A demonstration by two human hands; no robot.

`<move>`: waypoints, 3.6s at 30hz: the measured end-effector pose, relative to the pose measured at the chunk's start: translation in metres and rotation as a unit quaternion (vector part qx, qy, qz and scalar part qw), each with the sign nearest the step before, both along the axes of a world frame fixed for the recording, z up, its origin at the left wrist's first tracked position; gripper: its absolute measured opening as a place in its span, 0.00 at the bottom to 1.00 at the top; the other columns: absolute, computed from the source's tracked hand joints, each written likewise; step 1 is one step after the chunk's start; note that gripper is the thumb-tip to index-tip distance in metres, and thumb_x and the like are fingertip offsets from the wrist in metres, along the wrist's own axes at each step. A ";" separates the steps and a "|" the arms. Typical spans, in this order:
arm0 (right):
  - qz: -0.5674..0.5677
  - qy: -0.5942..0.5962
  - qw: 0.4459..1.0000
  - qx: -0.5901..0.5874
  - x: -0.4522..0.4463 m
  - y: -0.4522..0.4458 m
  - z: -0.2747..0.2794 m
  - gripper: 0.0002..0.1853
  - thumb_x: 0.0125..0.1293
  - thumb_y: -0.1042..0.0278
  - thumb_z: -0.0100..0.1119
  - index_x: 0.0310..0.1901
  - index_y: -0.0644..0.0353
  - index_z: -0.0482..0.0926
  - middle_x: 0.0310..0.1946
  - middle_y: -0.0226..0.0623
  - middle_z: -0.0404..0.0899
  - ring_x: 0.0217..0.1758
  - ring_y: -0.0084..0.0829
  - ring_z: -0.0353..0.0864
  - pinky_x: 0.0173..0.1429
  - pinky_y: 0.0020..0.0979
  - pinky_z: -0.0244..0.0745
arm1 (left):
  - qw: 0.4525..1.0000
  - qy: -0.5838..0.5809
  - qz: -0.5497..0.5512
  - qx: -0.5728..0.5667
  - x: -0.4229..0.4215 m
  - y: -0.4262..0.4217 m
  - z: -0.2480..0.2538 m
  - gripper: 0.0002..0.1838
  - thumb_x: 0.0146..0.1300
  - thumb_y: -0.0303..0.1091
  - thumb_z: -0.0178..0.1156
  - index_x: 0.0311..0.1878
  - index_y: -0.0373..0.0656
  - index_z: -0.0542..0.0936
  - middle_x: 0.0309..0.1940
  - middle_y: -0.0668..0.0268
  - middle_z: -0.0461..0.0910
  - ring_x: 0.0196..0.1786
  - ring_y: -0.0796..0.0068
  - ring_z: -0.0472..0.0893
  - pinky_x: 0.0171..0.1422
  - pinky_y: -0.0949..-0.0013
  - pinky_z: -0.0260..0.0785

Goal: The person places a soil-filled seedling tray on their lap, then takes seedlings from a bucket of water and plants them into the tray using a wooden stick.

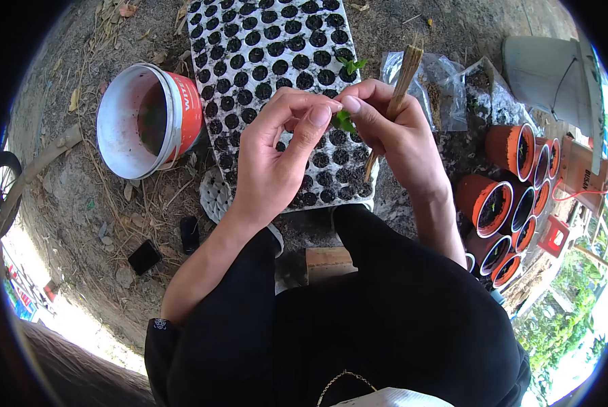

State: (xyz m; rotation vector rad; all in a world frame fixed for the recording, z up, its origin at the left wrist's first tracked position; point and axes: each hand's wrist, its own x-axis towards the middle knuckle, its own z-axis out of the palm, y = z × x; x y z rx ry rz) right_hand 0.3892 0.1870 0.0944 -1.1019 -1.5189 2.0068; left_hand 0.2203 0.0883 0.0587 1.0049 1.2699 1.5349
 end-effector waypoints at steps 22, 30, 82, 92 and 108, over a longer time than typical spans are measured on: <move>-0.033 0.165 0.961 -0.219 -0.003 -0.006 -0.019 0.11 0.77 0.60 0.65 0.52 0.56 0.87 0.29 0.18 0.78 0.23 0.11 0.60 0.27 0.20 0.50 | 0.982 -0.152 -0.051 -0.102 0.000 -0.003 0.015 0.13 0.75 0.39 0.67 0.50 0.37 0.82 0.42 0.70 0.83 0.43 0.84 0.78 0.50 0.75 0.72; -0.043 0.137 0.968 -0.207 -0.004 -0.008 -0.021 0.11 0.77 0.61 0.66 0.53 0.56 0.87 0.24 0.15 0.70 0.23 0.11 0.59 0.27 0.20 0.49 | 0.986 -0.128 -0.022 -0.103 -0.002 -0.002 0.013 0.12 0.72 0.35 0.70 0.49 0.37 0.83 0.40 0.71 0.83 0.43 0.85 0.80 0.50 0.78 0.73; -0.296 0.088 0.944 -0.113 0.035 0.023 -0.023 0.16 0.79 0.61 0.60 0.58 0.64 0.77 0.38 0.29 0.80 0.25 0.15 0.62 0.31 0.23 0.56 | 0.817 0.517 -0.119 -0.226 -0.024 0.090 -0.038 0.12 0.68 0.41 0.66 0.39 0.41 0.87 0.41 0.62 0.83 0.44 0.63 0.86 0.51 0.60 0.77; -0.299 0.092 0.944 -0.107 0.037 0.023 -0.024 0.18 0.79 0.61 0.60 0.59 0.66 0.75 0.39 0.32 0.79 0.25 0.16 0.62 0.32 0.24 0.58 | 0.800 0.528 -0.119 -0.258 -0.018 0.095 -0.031 0.14 0.64 0.44 0.66 0.37 0.43 0.87 0.40 0.63 0.83 0.44 0.61 0.87 0.49 0.59 0.77; -0.296 0.036 0.923 0.241 0.036 0.024 -0.021 0.31 0.88 0.47 0.37 0.35 0.63 0.79 0.37 0.35 0.83 0.32 0.23 0.73 0.41 0.31 0.70 | 0.820 0.507 -0.119 -0.237 -0.021 0.088 -0.031 0.16 0.66 0.49 0.69 0.44 0.46 0.87 0.39 0.67 0.84 0.40 0.70 0.85 0.47 0.63 0.76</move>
